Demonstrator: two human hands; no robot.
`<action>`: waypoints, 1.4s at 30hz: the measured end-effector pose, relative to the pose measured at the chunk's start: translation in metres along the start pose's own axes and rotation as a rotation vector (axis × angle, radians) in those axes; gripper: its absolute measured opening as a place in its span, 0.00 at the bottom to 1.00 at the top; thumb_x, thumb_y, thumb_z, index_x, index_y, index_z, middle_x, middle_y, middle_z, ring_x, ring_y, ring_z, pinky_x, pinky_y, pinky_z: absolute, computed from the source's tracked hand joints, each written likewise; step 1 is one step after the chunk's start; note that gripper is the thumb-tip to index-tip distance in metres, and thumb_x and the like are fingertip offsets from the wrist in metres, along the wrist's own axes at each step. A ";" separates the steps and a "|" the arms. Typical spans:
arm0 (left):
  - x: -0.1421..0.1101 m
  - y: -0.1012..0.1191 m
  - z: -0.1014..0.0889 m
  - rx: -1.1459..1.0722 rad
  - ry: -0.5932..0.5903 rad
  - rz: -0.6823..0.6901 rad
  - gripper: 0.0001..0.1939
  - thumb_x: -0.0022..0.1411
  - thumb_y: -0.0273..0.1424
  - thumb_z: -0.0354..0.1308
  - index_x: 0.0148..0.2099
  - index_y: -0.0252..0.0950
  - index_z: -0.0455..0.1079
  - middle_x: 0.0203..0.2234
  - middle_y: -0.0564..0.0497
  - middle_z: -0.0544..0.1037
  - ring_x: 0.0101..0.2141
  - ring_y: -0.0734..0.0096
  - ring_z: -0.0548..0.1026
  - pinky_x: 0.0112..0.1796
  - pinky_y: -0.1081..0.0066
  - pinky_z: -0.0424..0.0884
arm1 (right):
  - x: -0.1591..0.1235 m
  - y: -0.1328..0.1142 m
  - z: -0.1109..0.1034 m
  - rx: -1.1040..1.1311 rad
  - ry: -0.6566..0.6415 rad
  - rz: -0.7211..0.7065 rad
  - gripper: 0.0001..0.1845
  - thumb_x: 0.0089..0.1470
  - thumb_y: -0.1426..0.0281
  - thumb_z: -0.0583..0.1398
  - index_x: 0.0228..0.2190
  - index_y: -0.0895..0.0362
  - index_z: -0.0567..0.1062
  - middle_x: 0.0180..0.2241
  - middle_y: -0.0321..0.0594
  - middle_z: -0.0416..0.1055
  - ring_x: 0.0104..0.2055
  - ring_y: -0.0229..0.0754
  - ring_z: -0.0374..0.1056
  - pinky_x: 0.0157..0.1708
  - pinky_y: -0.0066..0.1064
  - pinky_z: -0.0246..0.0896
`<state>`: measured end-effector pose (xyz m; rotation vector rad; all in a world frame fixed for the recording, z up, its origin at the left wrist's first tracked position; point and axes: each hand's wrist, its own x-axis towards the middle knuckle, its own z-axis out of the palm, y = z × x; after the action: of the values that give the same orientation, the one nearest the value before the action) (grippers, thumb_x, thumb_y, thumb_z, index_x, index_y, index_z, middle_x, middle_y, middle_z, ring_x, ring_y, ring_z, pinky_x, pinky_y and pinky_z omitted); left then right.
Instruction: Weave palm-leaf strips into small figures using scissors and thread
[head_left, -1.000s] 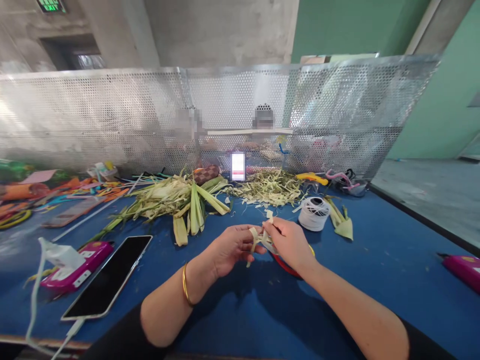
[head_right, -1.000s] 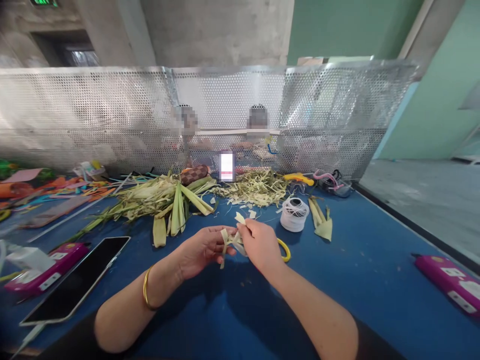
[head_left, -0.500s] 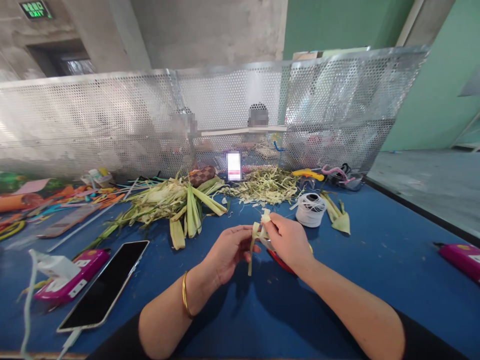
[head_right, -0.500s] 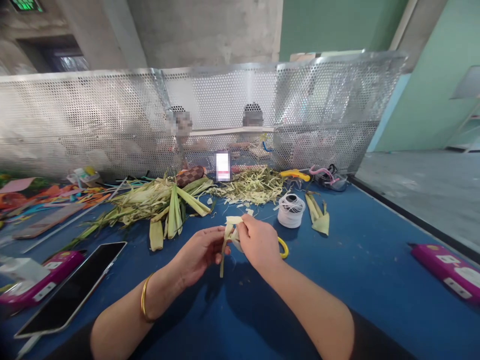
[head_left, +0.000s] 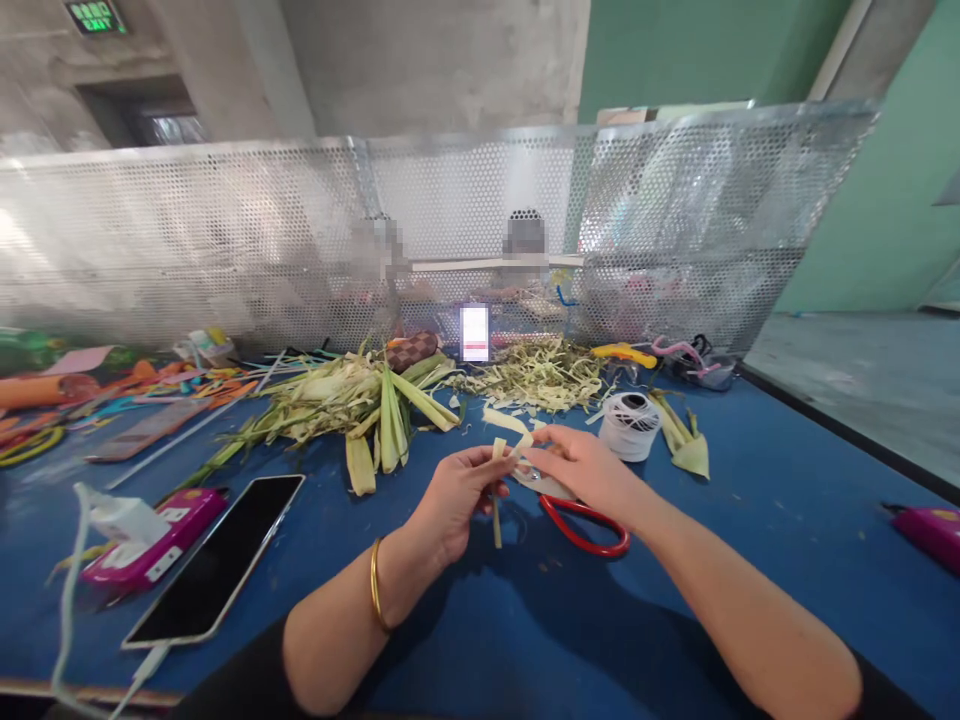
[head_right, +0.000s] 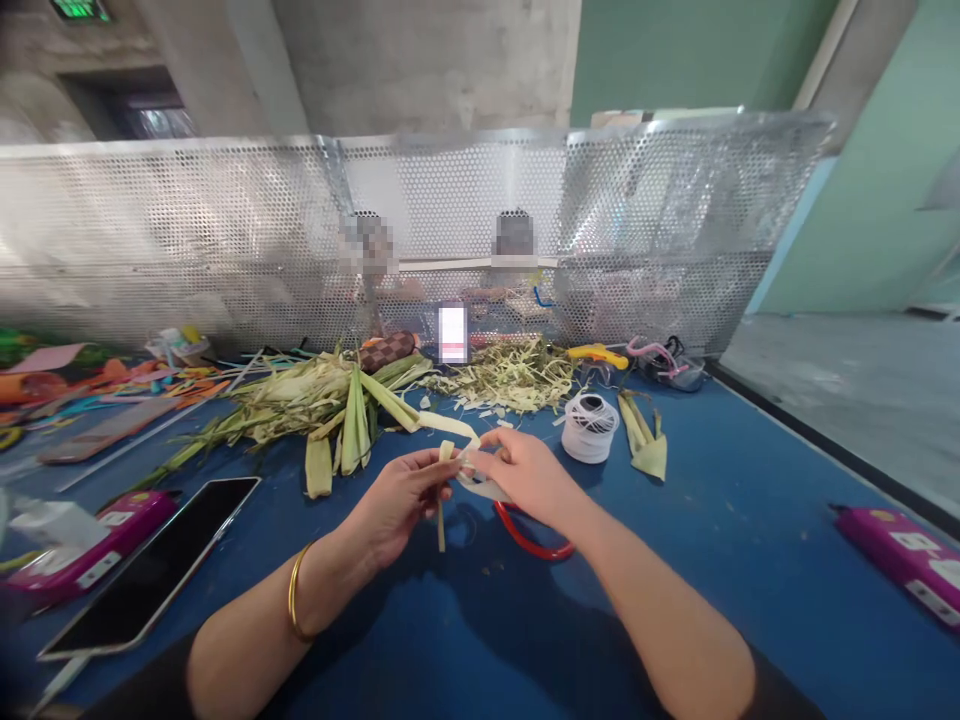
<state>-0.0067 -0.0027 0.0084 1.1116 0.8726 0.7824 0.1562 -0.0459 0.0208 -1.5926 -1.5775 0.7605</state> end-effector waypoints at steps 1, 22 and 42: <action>0.002 0.001 -0.002 -0.025 0.023 -0.011 0.16 0.42 0.37 0.70 0.32 0.32 0.74 0.22 0.54 0.73 0.21 0.82 0.67 0.19 0.80 0.52 | -0.001 -0.001 -0.006 0.028 -0.033 -0.025 0.17 0.53 0.61 0.58 0.42 0.57 0.72 0.16 0.28 0.62 0.17 0.34 0.55 0.18 0.26 0.47; -0.002 -0.001 0.006 -0.048 -0.061 0.051 0.08 0.46 0.30 0.68 0.29 0.31 0.75 0.20 0.54 0.73 0.21 0.78 0.69 0.27 0.76 0.67 | 0.001 0.006 -0.002 -0.054 0.133 -0.248 0.13 0.46 0.62 0.64 0.33 0.55 0.74 0.28 0.36 0.68 0.28 0.38 0.63 0.30 0.30 0.61; 0.011 0.001 -0.004 -0.206 0.029 0.010 0.08 0.47 0.27 0.68 0.32 0.30 0.75 0.22 0.51 0.75 0.21 0.78 0.71 0.26 0.77 0.68 | -0.001 0.004 0.007 0.449 -0.148 0.087 0.17 0.43 0.58 0.67 0.29 0.58 0.74 0.25 0.35 0.73 0.28 0.37 0.68 0.31 0.29 0.63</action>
<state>-0.0051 0.0090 0.0068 0.9254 0.7913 0.8784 0.1525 -0.0461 0.0132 -1.3022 -1.3214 1.2083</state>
